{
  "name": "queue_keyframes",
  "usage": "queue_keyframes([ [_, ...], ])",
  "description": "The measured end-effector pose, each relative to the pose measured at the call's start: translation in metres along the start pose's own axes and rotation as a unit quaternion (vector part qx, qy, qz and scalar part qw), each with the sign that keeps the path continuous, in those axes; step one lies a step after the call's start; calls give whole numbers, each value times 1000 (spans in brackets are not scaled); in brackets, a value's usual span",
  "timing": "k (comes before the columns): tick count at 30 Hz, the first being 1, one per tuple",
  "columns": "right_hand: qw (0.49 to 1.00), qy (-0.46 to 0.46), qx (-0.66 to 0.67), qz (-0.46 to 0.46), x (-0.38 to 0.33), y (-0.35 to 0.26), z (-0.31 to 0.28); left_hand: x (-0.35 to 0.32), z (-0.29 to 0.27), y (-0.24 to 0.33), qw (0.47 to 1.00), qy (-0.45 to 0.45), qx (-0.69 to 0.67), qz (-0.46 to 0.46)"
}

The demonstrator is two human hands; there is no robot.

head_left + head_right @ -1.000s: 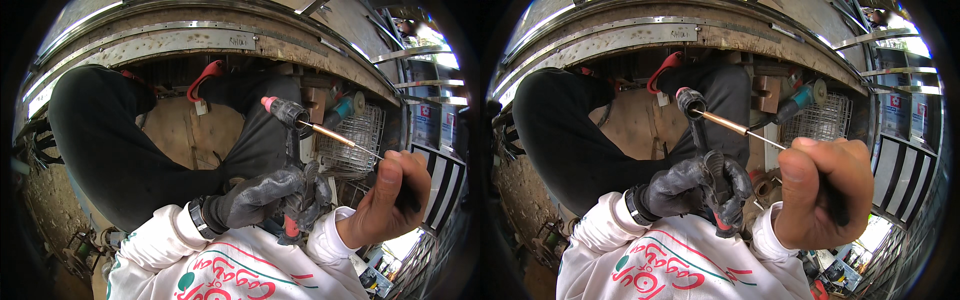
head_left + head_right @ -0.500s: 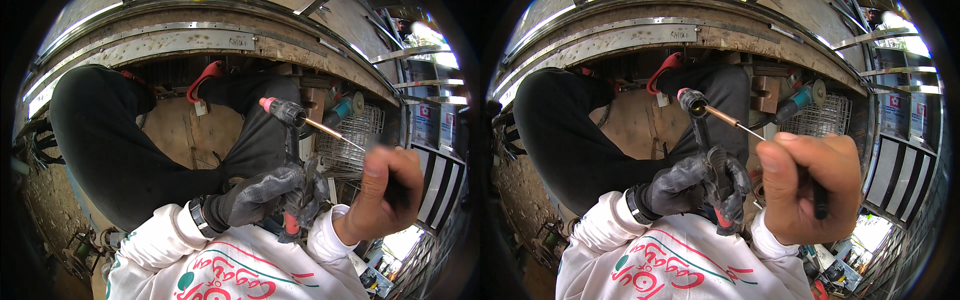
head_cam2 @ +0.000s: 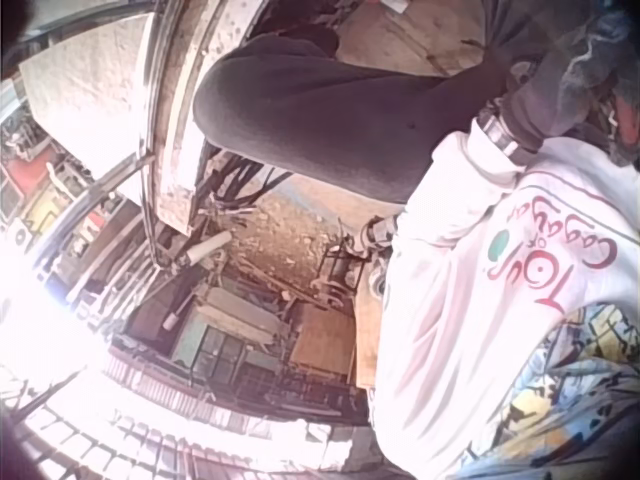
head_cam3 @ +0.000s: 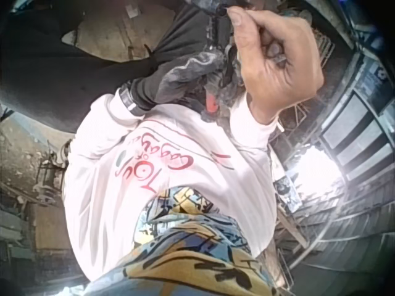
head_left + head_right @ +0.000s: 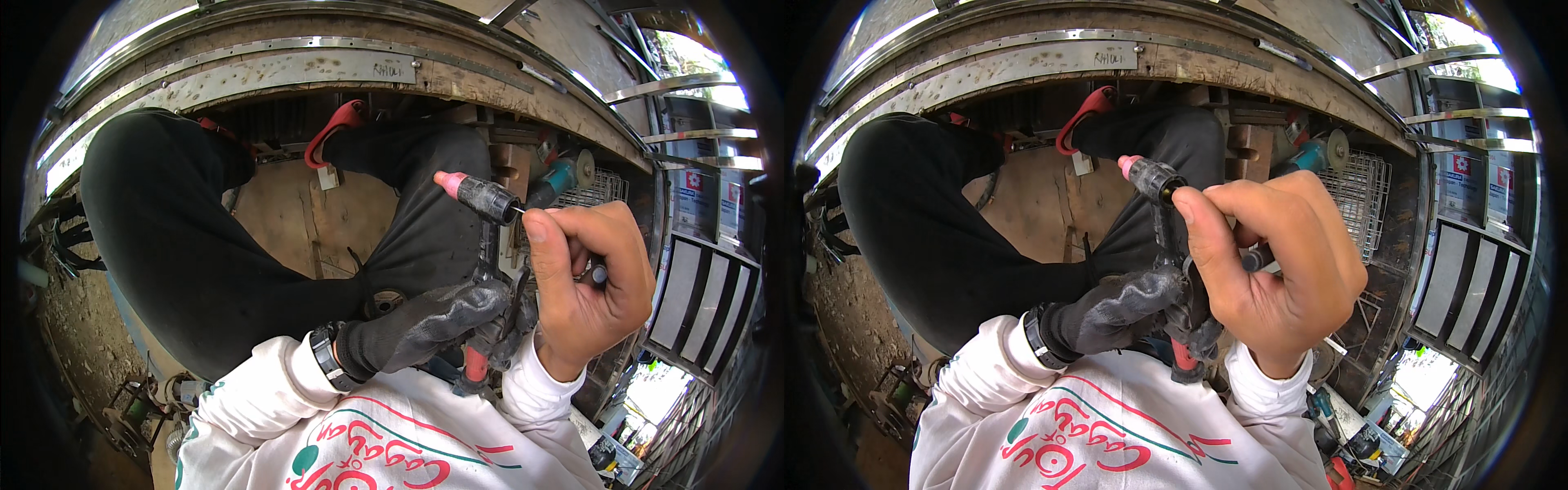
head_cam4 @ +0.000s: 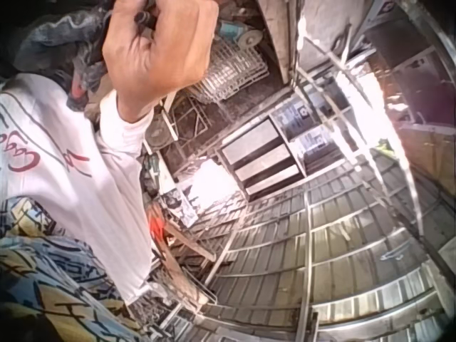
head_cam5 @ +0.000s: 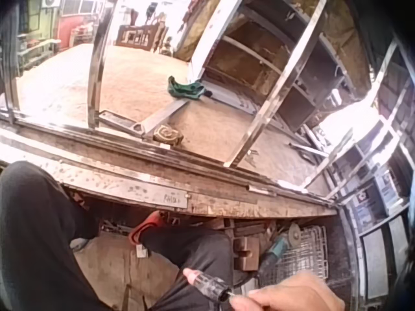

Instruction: The person welds a metal frame using a handheld welding torch, then measures and marks the frame with a tape measure and marker. They insert a welding rod into the torch and grind the metal with an angle grinder, producing sparks.

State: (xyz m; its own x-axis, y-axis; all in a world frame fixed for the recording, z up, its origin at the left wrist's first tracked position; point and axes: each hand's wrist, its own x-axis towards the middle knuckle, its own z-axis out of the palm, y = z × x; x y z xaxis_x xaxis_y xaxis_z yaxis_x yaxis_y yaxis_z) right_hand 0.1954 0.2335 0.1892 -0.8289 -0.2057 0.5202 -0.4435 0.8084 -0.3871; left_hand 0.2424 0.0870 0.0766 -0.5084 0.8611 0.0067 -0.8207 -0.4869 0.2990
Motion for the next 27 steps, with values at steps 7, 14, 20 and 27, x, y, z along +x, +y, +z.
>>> queue_keyframes([
  [7, 981, 51, 125, 141, -2, 6, -4, 0, -17, -13, 998, -23, -59, 21],
  [14, 983, 28, 49, 177, -4, 20, -48, 9, -11, -3, 995, -46, -77, 46],
  [20, 968, 106, 190, 122, -13, 20, -41, 11, -9, -3, 996, -7, -78, 42],
  [27, 970, 91, 178, 139, -17, 17, -35, 13, -5, -3, 995, 4, -83, 52],
])
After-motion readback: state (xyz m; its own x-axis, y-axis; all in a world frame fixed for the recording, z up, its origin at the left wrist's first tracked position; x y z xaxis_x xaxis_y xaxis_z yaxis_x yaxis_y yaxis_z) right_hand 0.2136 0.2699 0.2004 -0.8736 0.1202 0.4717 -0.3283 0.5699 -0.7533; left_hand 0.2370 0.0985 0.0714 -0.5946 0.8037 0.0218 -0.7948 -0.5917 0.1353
